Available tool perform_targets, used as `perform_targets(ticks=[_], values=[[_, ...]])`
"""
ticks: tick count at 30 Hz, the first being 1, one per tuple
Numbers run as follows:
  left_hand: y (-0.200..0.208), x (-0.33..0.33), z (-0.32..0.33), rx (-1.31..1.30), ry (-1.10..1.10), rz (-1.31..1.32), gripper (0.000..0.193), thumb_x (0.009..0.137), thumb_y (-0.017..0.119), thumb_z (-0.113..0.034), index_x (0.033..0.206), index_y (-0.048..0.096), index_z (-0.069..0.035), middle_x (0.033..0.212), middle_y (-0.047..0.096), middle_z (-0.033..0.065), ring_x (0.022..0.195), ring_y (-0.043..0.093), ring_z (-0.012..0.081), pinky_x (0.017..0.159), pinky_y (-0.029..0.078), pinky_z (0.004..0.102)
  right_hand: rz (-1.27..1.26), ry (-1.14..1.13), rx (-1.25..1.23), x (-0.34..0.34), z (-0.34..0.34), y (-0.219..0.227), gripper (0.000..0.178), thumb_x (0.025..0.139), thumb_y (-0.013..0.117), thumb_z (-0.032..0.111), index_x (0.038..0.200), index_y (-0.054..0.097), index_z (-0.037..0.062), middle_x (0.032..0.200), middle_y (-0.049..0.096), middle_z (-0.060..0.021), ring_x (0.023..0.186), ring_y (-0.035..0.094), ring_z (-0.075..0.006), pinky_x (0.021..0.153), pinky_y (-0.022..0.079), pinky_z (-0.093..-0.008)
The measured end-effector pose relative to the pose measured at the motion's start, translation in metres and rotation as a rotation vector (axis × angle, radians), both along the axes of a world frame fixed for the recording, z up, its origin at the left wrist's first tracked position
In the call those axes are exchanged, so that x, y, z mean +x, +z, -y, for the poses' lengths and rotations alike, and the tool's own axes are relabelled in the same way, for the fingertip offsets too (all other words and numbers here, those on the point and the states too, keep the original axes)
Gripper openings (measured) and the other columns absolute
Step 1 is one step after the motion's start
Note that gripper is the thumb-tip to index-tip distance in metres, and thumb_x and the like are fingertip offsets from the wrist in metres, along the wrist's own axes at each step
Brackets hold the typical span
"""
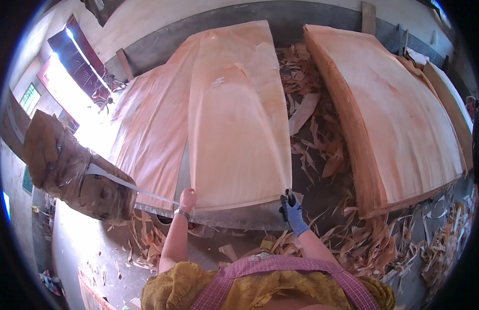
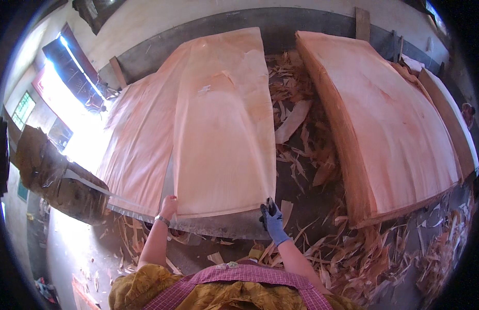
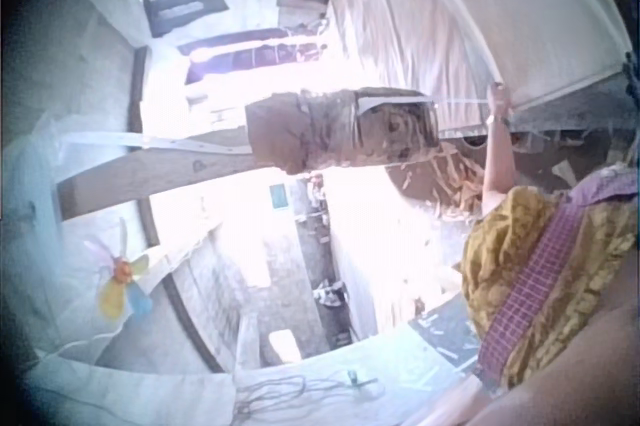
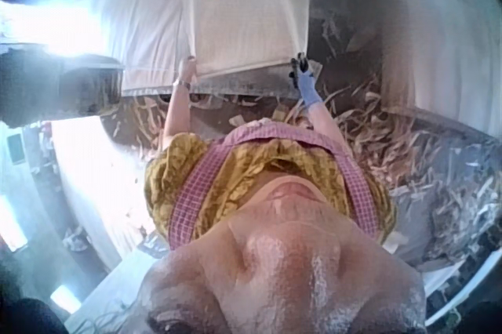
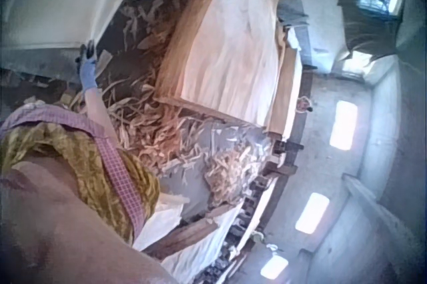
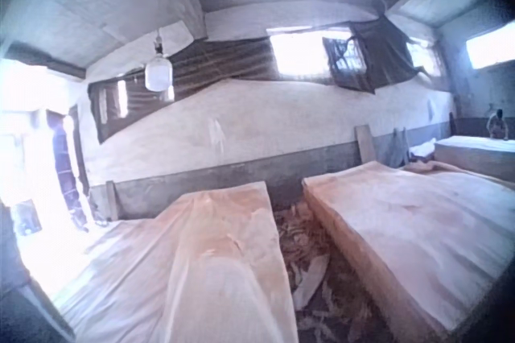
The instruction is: The person organizes and stacks large thin wood veneer sheets, then uses a knife and tape to repair or reinforce sections of a veneer sheet.
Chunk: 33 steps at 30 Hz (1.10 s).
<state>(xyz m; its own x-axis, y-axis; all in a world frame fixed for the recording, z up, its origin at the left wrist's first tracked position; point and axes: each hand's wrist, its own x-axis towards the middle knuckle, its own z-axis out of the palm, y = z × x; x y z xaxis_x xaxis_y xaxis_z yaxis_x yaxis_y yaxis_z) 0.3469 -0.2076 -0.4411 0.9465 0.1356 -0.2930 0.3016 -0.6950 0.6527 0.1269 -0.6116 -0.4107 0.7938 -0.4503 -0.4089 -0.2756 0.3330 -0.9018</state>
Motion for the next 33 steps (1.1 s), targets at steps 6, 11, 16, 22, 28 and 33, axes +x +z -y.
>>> perform_targets(ticks=[6, 11, 16, 22, 28, 33], values=[[0.029, -0.022, 0.020, 0.053, 0.044, 0.063, 0.045, 0.084, 0.062, -0.018, 0.126, 0.058, 0.000, 0.111, 0.068, 0.0207, 0.107, 0.065, 0.0308, 0.091, 0.050, 0.0399, 0.028, 0.125, 0.152, 0.008, 0.024, 0.029, 0.030, 0.092, 0.071, 0.034, 0.112, 0.060, 0.0150, 0.062, 0.054, 0.0023, 0.043, 0.047, -0.0084, 0.038, 0.034, -0.0257], [0.061, -0.035, 0.148, -0.062, -0.036, 0.047, 0.044, 0.086, 0.059, -0.015, 0.128, 0.057, -0.001, 0.114, 0.067, 0.0205, 0.106, 0.065, 0.0305, 0.090, 0.051, 0.0401, 0.063, 0.034, 0.488, -0.022, 0.099, 0.082, 0.027, 0.094, 0.068, 0.038, 0.083, 0.052, 0.0188, 0.056, 0.047, 0.0031, 0.038, 0.042, -0.0097, 0.036, 0.032, -0.0271], [0.071, -0.065, 0.262, -0.072, -0.145, 0.191, 0.045, 0.087, 0.062, -0.019, 0.128, 0.057, -0.002, 0.113, 0.067, 0.0182, 0.103, 0.066, 0.0287, 0.089, 0.051, 0.0391, 0.289, 0.138, 0.783, -0.080, 0.214, 0.101, 0.029, 0.097, 0.063, 0.039, 0.080, 0.045, 0.0236, 0.056, 0.034, 0.0077, 0.042, 0.031, -0.0064, 0.039, 0.025, -0.0246], [0.101, -0.130, 0.474, -0.099, -0.257, 0.297, 0.048, 0.087, 0.066, -0.029, 0.125, 0.058, -0.001, 0.109, 0.069, 0.0159, 0.099, 0.067, 0.0277, 0.088, 0.051, 0.0387, 0.288, 0.052, 0.873, -0.178, 0.386, 0.153, 0.038, 0.097, 0.064, 0.041, 0.071, 0.041, 0.0245, 0.054, 0.031, 0.0097, 0.042, 0.030, -0.0045, 0.041, 0.021, -0.0232], [0.118, -0.151, 0.643, -0.127, -0.402, 0.259, 0.050, 0.090, 0.065, -0.034, 0.127, 0.057, -0.002, 0.092, 0.069, 0.0135, 0.086, 0.067, 0.0256, 0.077, 0.052, 0.0399, 0.305, 0.011, 0.823, -0.233, 0.541, 0.175, 0.051, 0.099, 0.057, 0.045, 0.057, 0.036, 0.0252, 0.051, 0.028, 0.0092, 0.040, 0.029, -0.0059, 0.041, 0.022, -0.0248], [0.125, -0.169, 0.789, -0.240, -0.479, 0.349, 0.046, 0.091, 0.064, -0.028, 0.129, 0.056, -0.004, 0.084, 0.067, 0.0111, 0.077, 0.066, 0.0243, 0.069, 0.051, 0.0383, 0.240, -0.118, 0.555, -0.262, 0.659, 0.201, 0.054, 0.098, 0.059, 0.047, 0.057, 0.030, 0.0258, 0.051, 0.022, 0.0094, 0.039, 0.025, -0.0057, 0.040, 0.018, -0.0247]])
